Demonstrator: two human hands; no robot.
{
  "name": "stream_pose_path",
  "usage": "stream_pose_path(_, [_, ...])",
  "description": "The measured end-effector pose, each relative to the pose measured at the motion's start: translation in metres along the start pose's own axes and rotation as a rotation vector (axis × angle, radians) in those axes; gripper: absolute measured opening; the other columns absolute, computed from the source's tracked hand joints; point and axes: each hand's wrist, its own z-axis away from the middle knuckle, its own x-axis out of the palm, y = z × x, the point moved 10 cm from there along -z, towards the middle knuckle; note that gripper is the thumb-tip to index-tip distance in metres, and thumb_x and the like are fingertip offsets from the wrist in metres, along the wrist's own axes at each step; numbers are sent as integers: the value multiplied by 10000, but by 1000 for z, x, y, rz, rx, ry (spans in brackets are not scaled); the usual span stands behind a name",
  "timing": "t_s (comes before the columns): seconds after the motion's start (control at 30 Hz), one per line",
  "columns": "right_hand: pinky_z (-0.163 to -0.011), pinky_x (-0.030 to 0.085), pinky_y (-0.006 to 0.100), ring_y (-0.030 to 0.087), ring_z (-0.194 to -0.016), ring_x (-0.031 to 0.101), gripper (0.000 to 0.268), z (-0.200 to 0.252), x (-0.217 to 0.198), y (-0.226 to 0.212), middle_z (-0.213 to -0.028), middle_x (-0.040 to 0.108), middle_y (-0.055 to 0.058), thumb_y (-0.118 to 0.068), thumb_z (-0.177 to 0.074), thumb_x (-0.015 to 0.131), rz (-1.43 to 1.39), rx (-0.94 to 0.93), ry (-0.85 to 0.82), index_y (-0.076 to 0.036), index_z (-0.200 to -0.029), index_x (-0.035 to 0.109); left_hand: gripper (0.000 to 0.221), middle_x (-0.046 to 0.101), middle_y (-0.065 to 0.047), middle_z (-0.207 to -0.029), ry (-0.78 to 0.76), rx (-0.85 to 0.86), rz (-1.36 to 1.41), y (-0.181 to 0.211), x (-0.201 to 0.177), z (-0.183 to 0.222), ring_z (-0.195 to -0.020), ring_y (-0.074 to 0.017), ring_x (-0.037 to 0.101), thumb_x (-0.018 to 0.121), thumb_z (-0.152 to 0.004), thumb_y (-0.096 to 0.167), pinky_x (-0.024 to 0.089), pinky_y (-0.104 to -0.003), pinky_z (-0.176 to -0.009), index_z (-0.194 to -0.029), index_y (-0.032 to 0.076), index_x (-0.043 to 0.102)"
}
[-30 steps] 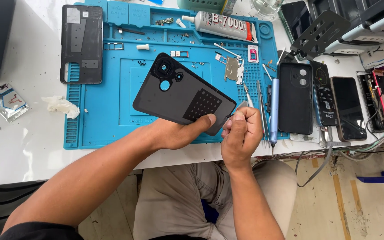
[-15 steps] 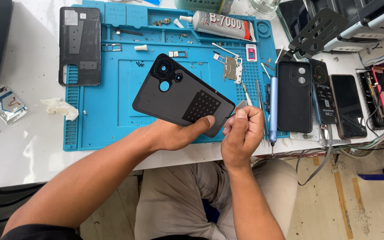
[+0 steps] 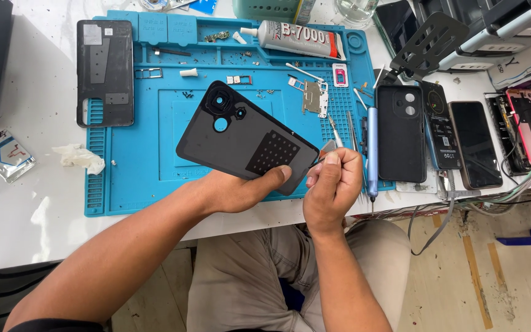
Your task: Fitting small components into a phone back cover and cleaning the surface
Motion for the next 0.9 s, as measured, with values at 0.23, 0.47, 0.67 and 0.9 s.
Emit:
stream_pose_path(0.23, [-458, 463, 196, 75, -442, 543, 131, -7, -2, -10, -704, 519, 31, -107, -1066, 383, -9, -64, 29, -73, -975, 471, 258, 523, -36, -501, -25, -1, 55, 2, 8, 3, -448, -94, 494, 595, -926, 86, 351, -205, -446, -670, 85, 632])
stream_pose_path(0.47, [-555, 538, 256, 163, -582, 657, 92, -3, 2, -25, -1034, 644, 213, -42, -1048, 512, -95, -163, 0, -22, -963, 484, 245, 549, -51, -509, 11, 0, 56, 7, -2, 1, -452, -98, 506, 598, -928, 110, 368, -211, -442, -690, 85, 653])
stream_pose_path(0.67, [-549, 583, 313, 227, -586, 679, 92, -3, 2, -37, -965, 686, 284, 83, -960, 658, -63, -228, -5, 90, -886, 603, 244, 534, -58, -502, 35, -15, 37, -1, -10, -3, -442, -98, 482, 592, -931, 111, 362, -209, -434, -697, 75, 650])
stream_pose_path(0.9, [-518, 605, 307, 221, -563, 704, 171, -1, -8, -26, -890, 716, 274, 107, -855, 802, -105, -198, 55, 102, -833, 633, 254, 570, -72, -504, 63, -42, 70, -19, -16, -1, -431, -99, 488, 585, -938, 129, 368, -215, -423, -707, 64, 668])
